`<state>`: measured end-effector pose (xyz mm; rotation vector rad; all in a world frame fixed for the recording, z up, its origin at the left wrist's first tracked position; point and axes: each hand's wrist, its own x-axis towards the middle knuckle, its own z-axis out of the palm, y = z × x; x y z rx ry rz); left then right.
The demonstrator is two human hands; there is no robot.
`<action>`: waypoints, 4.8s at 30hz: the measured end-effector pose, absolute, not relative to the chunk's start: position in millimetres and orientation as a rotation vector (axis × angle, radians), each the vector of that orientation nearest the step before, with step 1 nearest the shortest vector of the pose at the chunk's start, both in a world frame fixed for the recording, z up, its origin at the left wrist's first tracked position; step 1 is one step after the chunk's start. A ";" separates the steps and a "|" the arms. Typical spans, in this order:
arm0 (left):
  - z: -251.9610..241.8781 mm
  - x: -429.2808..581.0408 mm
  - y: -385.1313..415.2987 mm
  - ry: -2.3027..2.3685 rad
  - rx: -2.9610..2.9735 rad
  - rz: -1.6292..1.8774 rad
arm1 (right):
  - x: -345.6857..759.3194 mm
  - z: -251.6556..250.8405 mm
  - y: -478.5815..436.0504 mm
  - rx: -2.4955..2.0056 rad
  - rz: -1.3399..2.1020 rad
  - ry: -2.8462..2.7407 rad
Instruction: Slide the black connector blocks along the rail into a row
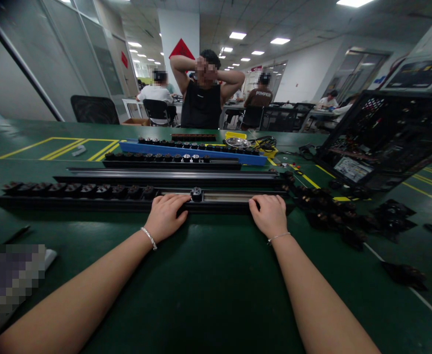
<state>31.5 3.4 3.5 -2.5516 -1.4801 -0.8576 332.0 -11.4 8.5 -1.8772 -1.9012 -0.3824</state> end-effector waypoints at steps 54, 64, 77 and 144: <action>3.1 35.6 2.2 -1.479 -2.571 -0.822 | 204.8 4.3 15.8 -1.732 -0.237 -1.636; 3.7 35.8 1.8 -1.499 -2.564 -0.809 | 218.1 7.2 13.8 -1.765 -0.228 -1.601; 5.5 35.3 0.8 -1.497 -2.579 -0.814 | 230.3 8.0 12.6 -1.799 -0.238 -1.579; 4.6 35.9 1.0 -1.497 -2.571 -0.828 | 263.3 1.9 7.7 -1.826 -0.331 -1.640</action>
